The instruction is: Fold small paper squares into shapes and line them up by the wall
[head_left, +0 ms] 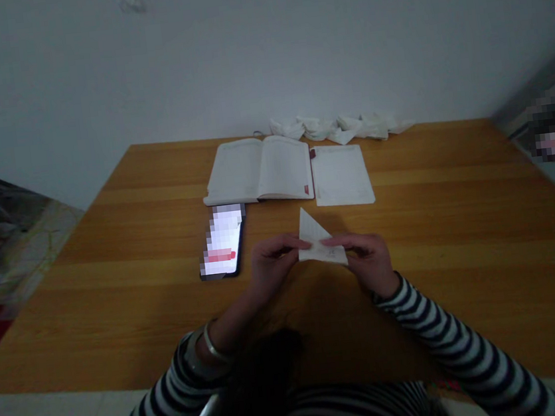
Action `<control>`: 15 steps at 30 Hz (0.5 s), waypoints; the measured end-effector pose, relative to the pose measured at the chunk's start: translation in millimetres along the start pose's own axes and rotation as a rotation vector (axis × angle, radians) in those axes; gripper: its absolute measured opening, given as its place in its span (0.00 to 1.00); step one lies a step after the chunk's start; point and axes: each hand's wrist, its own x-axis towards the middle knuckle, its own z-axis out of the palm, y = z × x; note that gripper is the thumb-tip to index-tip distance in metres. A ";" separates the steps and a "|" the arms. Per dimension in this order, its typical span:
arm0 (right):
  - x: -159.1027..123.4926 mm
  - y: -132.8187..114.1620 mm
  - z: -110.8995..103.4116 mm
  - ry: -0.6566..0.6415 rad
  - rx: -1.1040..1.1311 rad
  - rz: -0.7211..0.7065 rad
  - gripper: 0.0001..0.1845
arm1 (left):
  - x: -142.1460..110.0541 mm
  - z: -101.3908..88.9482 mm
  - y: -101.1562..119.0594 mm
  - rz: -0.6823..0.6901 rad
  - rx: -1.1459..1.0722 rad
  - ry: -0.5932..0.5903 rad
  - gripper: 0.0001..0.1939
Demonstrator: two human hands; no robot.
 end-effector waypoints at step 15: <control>-6.2 -4.1 27.0 0.330 -0.020 0.027 0.17 | -7.2 25.5 7.1 -0.269 -0.208 0.207 0.16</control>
